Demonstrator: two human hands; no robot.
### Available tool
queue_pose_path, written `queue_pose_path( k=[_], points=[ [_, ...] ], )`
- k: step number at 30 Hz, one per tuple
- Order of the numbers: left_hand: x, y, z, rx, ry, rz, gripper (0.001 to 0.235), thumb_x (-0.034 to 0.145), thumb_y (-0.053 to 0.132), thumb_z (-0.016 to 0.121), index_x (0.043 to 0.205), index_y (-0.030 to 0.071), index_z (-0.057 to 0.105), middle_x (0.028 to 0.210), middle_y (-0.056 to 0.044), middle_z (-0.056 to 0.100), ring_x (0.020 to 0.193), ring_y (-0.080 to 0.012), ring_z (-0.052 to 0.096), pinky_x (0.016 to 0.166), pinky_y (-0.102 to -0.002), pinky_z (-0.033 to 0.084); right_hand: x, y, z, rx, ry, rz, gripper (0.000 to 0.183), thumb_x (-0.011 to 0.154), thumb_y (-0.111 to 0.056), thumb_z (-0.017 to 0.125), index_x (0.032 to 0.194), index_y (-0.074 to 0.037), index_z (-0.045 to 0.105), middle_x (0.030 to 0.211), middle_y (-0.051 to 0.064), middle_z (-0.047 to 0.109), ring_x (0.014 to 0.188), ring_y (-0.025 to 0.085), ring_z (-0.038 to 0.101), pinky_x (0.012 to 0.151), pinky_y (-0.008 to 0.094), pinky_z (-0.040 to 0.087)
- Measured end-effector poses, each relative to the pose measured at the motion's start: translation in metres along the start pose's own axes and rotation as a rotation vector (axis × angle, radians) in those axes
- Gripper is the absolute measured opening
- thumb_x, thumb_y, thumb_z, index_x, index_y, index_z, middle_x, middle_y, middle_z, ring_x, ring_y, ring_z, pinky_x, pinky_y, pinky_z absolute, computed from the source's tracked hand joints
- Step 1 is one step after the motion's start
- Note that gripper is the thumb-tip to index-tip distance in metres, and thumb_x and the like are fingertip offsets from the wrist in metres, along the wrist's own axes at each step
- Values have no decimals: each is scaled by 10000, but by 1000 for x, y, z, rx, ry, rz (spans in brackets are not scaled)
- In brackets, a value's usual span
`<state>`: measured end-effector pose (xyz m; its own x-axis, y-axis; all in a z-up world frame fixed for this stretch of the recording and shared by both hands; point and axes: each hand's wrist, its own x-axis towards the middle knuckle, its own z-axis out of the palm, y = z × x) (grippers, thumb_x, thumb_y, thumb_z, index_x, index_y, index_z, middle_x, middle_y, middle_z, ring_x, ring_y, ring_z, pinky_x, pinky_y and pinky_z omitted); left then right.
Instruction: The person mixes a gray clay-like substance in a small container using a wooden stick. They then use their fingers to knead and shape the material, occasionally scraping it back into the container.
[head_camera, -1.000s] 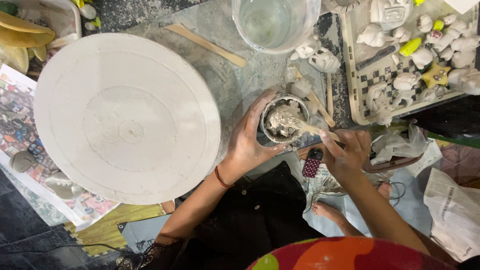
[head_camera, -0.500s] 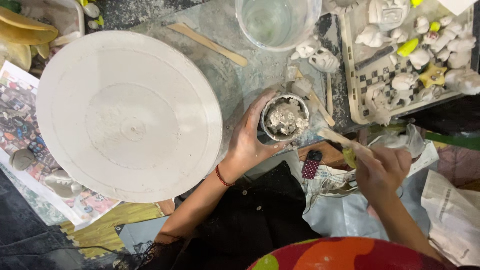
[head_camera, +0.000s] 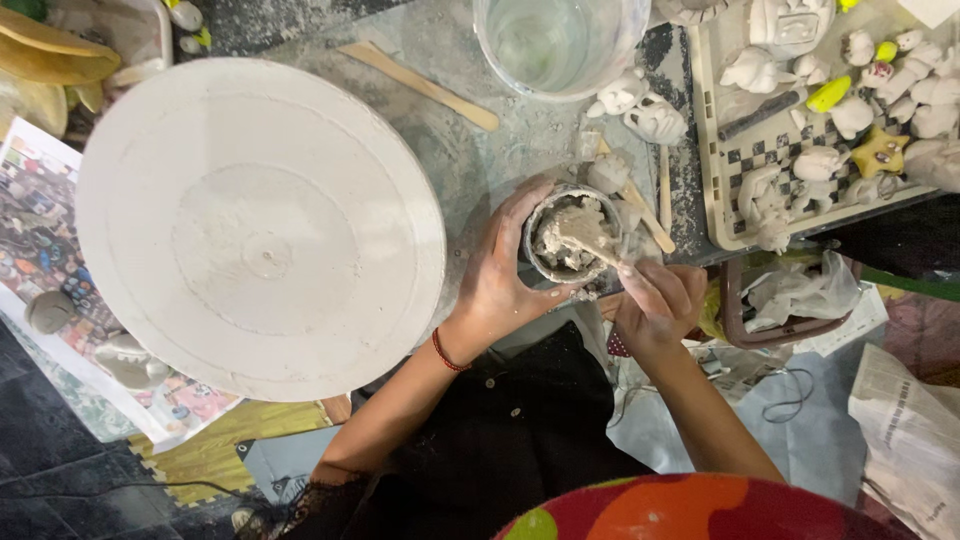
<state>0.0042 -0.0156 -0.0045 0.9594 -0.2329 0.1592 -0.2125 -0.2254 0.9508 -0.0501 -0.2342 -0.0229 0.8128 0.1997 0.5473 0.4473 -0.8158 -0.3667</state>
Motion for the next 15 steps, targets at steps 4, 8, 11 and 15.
queue_pose_path(
  k=[4,8,11,15],
  points=[
    [0,-2,0,-12,-12,16,1031,707,123,955,1535,55,345,1553,-181,472,1472,-360,489,1261,-443,428,-10,8,-10,18,-19,-4,433,931,128,670,1271,-124,576,1114,100,690,823,262,590,738,398,417],
    [-1,-2,0,9,-14,17,1037,709,144,967,1532,56,342,1547,-179,479,1461,-357,495,1253,-449,428,-40,20,-31,12,-91,-12,444,925,146,694,1270,-113,590,1098,94,661,824,285,592,767,427,436],
    [-2,-2,1,29,-19,8,1045,699,148,967,1530,55,339,1542,-182,479,1454,-362,494,1245,-450,427,-44,23,-43,-17,-108,-3,449,912,141,707,1260,-118,593,1094,96,663,836,289,602,769,428,440],
    [-4,-3,2,24,-19,2,1041,705,146,966,1534,55,342,1547,-178,483,1457,-357,497,1251,-445,428,-52,26,-62,-103,-159,55,426,896,130,702,1235,-116,623,1073,101,678,841,315,599,771,436,445]
  ],
)
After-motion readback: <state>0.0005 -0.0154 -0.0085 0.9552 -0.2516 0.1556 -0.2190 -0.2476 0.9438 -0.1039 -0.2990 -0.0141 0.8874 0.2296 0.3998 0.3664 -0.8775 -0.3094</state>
